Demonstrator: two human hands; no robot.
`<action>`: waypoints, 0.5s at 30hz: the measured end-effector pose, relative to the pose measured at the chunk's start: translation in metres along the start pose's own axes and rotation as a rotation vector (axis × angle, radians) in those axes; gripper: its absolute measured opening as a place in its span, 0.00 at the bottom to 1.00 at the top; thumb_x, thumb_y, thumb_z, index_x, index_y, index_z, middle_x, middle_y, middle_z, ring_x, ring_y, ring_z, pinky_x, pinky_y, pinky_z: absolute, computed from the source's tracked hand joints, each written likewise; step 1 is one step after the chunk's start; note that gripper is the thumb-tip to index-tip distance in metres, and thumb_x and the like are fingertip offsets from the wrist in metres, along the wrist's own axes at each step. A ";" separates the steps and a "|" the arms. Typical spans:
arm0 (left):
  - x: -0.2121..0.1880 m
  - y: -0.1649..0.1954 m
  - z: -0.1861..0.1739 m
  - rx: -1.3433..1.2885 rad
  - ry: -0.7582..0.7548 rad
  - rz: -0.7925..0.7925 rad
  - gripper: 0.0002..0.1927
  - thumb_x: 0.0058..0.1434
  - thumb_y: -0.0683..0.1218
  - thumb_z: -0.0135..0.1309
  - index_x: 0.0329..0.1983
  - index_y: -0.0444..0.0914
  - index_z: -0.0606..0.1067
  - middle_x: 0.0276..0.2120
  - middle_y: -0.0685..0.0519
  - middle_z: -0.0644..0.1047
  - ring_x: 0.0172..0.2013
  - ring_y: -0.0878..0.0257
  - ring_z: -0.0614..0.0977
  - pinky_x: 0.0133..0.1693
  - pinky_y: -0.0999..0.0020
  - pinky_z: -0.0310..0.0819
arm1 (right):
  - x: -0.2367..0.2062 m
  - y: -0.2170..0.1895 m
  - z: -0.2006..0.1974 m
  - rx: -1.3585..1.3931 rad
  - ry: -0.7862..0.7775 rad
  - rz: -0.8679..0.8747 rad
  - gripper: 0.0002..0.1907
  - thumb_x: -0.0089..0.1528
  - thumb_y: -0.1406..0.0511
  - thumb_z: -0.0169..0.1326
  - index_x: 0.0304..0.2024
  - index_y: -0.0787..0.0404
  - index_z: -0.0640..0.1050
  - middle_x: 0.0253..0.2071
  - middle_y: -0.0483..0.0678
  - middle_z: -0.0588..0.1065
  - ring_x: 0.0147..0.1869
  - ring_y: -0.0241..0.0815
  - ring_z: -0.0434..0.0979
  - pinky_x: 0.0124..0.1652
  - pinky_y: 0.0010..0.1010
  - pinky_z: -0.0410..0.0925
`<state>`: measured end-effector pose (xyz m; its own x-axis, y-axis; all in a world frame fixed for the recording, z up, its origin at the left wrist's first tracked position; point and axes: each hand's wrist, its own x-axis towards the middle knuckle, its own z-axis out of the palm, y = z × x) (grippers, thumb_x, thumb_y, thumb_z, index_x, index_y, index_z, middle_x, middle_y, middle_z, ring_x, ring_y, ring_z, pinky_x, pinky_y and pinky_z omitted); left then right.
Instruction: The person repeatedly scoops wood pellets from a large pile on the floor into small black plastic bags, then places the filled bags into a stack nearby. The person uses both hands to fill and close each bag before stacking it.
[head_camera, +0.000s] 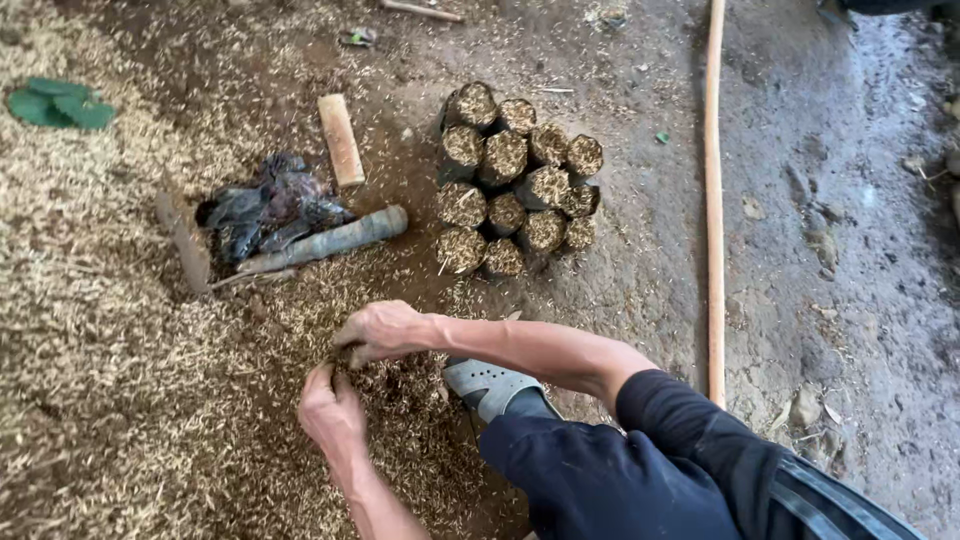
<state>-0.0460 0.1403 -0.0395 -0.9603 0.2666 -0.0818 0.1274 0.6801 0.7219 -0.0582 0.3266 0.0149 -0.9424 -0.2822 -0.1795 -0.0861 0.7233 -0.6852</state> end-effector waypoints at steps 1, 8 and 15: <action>0.002 0.003 0.001 0.030 -0.007 0.015 0.11 0.65 0.37 0.51 0.48 0.31 0.80 0.37 0.45 0.82 0.22 0.60 0.78 0.24 0.67 0.69 | 0.006 0.002 0.000 -0.007 -0.025 0.012 0.16 0.58 0.58 0.60 0.47 0.53 0.82 0.32 0.46 0.80 0.25 0.38 0.76 0.20 0.32 0.67; 0.011 0.005 0.005 0.134 -0.066 -0.002 0.09 0.70 0.40 0.50 0.41 0.32 0.80 0.31 0.48 0.81 0.23 0.61 0.76 0.28 0.65 0.68 | 0.017 -0.004 0.010 -0.052 -0.042 0.166 0.06 0.63 0.70 0.51 0.39 0.62 0.80 0.24 0.46 0.76 0.19 0.34 0.70 0.16 0.30 0.63; 0.031 0.023 0.000 -0.073 -0.160 -0.128 0.13 0.68 0.44 0.50 0.49 0.32 0.78 0.46 0.40 0.80 0.40 0.50 0.81 0.41 0.57 0.74 | -0.009 0.002 0.008 0.472 0.058 0.567 0.22 0.60 0.64 0.56 0.57 0.58 0.77 0.44 0.55 0.81 0.23 0.39 0.80 0.22 0.29 0.76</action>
<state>-0.0725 0.1637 -0.0256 -0.9153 0.2901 -0.2794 -0.0167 0.6657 0.7460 -0.0475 0.3258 0.0096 -0.8176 0.0975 -0.5675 0.5549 0.3968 -0.7312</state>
